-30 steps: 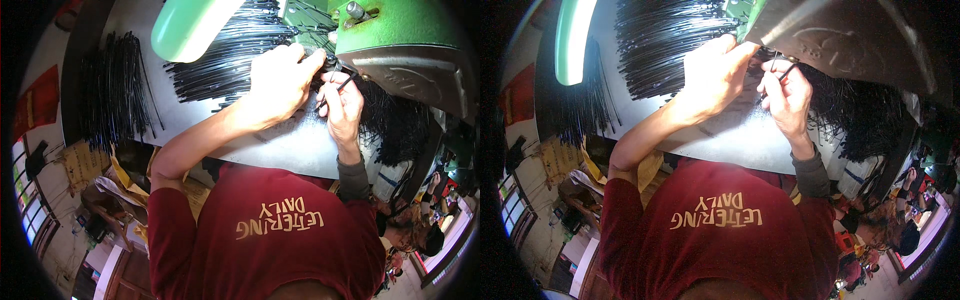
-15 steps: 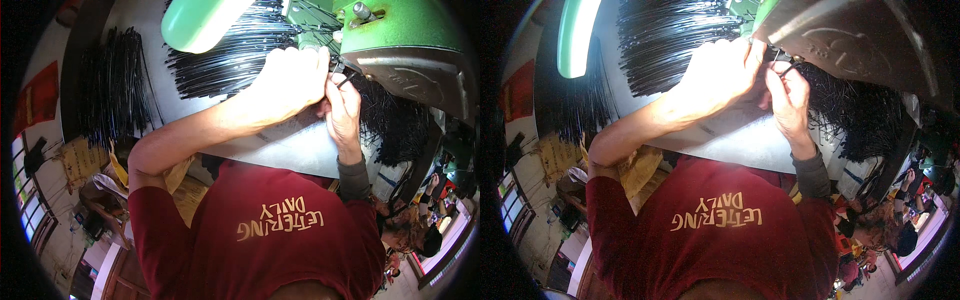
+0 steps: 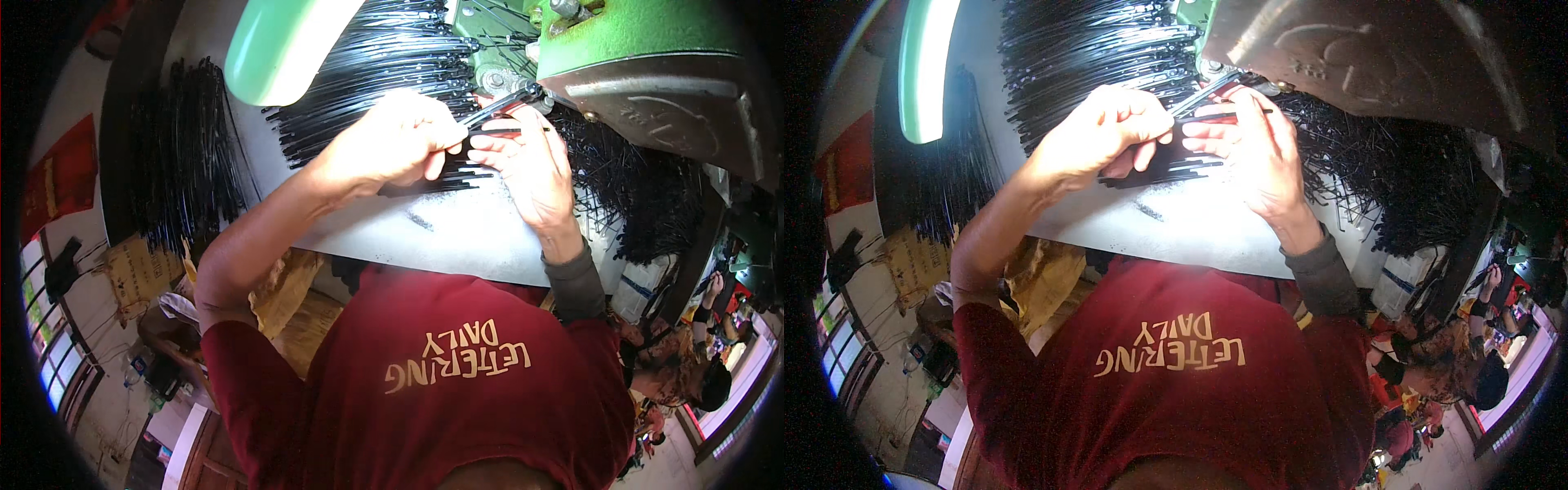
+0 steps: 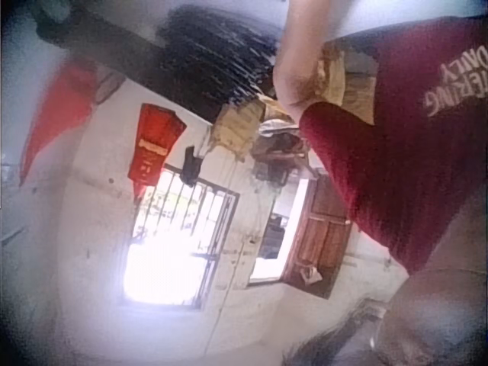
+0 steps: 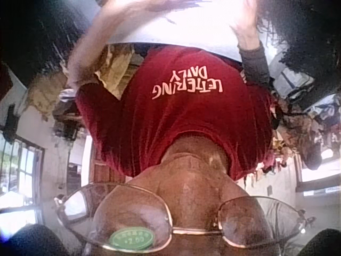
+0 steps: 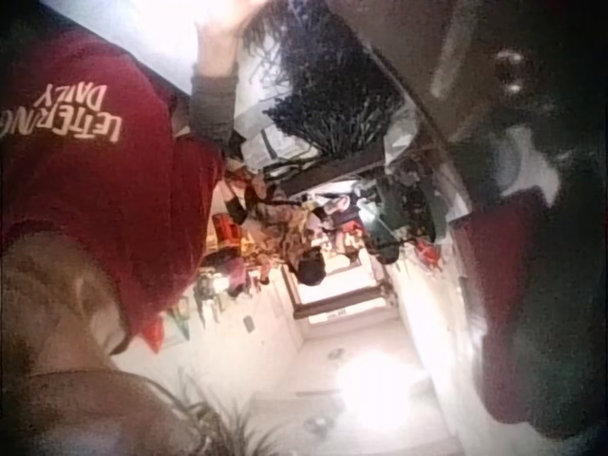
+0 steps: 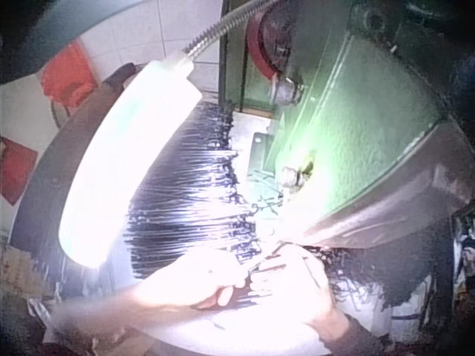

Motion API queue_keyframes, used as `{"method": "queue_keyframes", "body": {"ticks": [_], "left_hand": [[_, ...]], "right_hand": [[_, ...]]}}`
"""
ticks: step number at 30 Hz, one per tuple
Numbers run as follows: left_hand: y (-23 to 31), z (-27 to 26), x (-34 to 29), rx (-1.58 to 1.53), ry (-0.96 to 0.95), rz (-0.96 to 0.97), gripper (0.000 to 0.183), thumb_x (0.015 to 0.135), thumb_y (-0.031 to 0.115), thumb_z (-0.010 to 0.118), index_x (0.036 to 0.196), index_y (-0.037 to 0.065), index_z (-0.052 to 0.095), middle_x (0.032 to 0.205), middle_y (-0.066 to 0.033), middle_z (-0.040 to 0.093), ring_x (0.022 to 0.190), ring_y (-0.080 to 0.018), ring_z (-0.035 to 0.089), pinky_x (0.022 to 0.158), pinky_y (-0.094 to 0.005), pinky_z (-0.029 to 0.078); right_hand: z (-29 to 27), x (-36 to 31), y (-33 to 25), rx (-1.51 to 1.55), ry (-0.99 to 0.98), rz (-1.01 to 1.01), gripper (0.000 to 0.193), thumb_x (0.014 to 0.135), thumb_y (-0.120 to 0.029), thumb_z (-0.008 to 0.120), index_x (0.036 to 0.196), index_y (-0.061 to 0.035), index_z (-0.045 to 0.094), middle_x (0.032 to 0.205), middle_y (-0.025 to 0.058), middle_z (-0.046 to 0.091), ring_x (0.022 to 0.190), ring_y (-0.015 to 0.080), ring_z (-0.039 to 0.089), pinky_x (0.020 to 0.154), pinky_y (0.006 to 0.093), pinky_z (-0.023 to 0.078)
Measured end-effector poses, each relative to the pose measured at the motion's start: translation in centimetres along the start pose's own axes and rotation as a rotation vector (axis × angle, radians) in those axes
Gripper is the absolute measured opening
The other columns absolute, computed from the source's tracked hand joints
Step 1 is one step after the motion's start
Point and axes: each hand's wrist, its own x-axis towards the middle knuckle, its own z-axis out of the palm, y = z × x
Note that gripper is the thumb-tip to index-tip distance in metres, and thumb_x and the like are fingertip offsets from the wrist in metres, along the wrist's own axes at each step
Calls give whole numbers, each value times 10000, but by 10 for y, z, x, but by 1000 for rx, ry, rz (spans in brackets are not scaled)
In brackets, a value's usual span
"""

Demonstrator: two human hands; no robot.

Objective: The person assembles metal spokes or rods by inserting them into an assembly machine or hub template by hand.

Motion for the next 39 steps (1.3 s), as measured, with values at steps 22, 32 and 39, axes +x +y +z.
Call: {"method": "queue_keyframes", "body": {"ticks": [22,32,39], "left_hand": [[-11,30,24,-720,161,211,219,870,88,609,1040,-44,570,926,-174,638,807,-255,651,764,-373,559],[-20,39,57,-884,162,404,232,897,127,590,1028,-65,581,969,-226,627,923,-334,640,884,-458,520],[-14,40,58,-906,289,398,178,887,75,569,941,-95,567,832,-212,643,693,-281,678,651,-358,593]], "right_hand": [[-56,2,-12,401,122,-254,324,962,-267,476,1094,21,545,1022,191,611,984,313,594,944,471,466],[-54,5,-10,307,153,-334,355,963,-261,472,1162,33,496,1071,213,584,1044,340,561,963,482,455],[-54,5,-8,270,156,-360,329,964,-254,482,1144,22,493,1042,206,598,1064,389,553,979,502,444]]}}
